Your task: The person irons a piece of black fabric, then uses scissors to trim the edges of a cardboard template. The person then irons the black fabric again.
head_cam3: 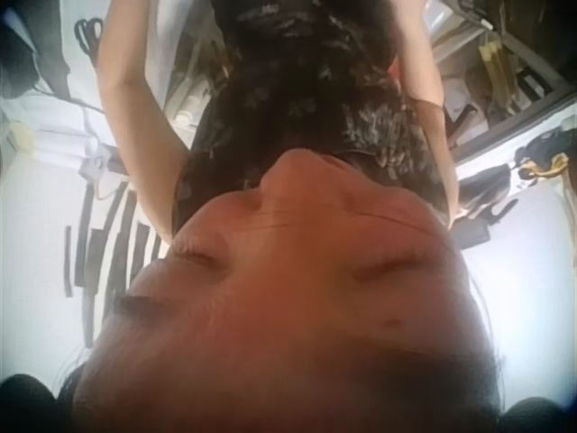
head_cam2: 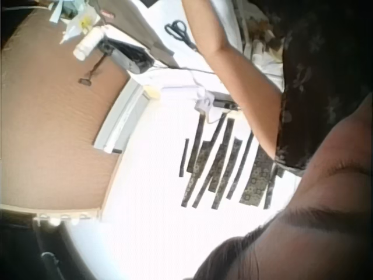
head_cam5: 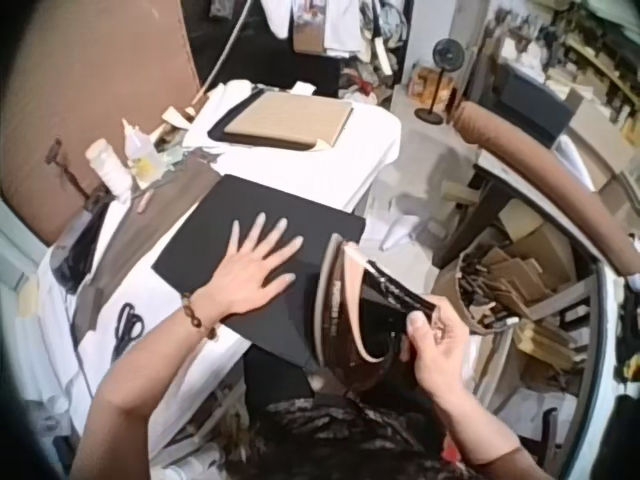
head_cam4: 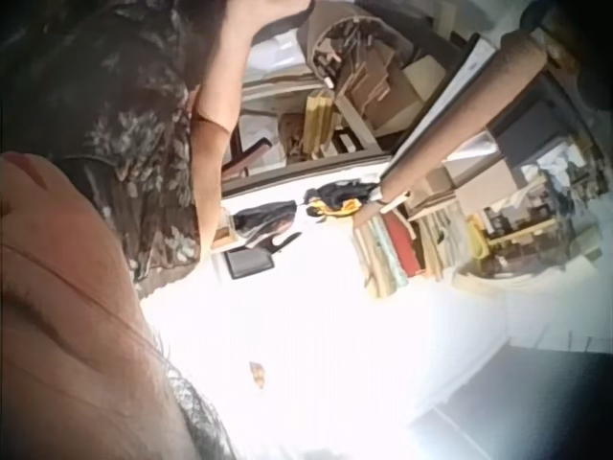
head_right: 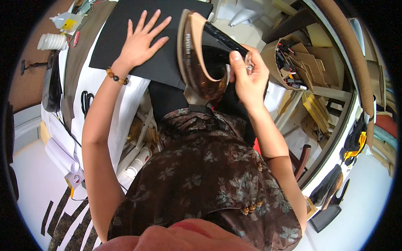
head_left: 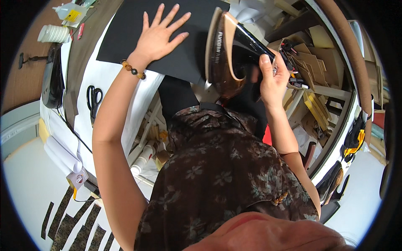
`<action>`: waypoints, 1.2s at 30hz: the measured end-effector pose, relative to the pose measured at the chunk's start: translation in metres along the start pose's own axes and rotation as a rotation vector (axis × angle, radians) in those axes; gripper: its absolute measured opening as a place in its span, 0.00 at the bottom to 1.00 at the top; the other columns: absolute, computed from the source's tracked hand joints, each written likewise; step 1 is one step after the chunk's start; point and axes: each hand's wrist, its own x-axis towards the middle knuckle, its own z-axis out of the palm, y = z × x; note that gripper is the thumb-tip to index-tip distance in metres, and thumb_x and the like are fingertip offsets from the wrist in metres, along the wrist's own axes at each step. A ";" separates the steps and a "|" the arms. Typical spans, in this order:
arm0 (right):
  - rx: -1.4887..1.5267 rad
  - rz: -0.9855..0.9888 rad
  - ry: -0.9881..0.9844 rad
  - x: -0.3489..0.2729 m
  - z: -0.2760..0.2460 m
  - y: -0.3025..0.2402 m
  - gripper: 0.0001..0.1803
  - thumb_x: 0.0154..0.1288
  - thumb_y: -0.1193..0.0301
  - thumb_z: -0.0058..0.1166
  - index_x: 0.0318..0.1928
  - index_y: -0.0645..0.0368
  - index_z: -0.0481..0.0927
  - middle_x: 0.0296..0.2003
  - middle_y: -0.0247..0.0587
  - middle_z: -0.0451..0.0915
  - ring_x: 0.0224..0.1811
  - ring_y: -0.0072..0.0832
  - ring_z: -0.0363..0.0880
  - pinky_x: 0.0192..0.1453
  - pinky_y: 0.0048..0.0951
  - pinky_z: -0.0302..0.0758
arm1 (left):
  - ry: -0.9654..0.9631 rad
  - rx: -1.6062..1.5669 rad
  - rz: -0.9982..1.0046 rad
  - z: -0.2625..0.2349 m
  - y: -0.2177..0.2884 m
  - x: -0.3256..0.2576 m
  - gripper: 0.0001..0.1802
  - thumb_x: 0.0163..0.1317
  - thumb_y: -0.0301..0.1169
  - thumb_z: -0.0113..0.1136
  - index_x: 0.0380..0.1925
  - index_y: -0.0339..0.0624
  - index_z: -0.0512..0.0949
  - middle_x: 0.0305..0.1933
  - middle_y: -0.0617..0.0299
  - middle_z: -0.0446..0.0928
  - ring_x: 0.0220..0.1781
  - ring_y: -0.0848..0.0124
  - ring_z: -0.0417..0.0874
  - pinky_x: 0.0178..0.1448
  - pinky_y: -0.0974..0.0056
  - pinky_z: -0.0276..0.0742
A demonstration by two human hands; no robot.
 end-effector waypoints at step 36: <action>0.366 0.323 0.136 -0.017 0.004 0.062 0.17 0.79 0.58 0.44 0.44 0.60 0.72 0.18 0.32 0.68 0.15 0.19 0.65 0.21 0.22 0.66 | -0.081 -0.069 -0.013 -0.002 -0.022 0.013 0.36 0.63 0.65 0.50 0.71 0.82 0.60 0.81 0.65 0.48 0.81 0.48 0.45 0.74 0.26 0.38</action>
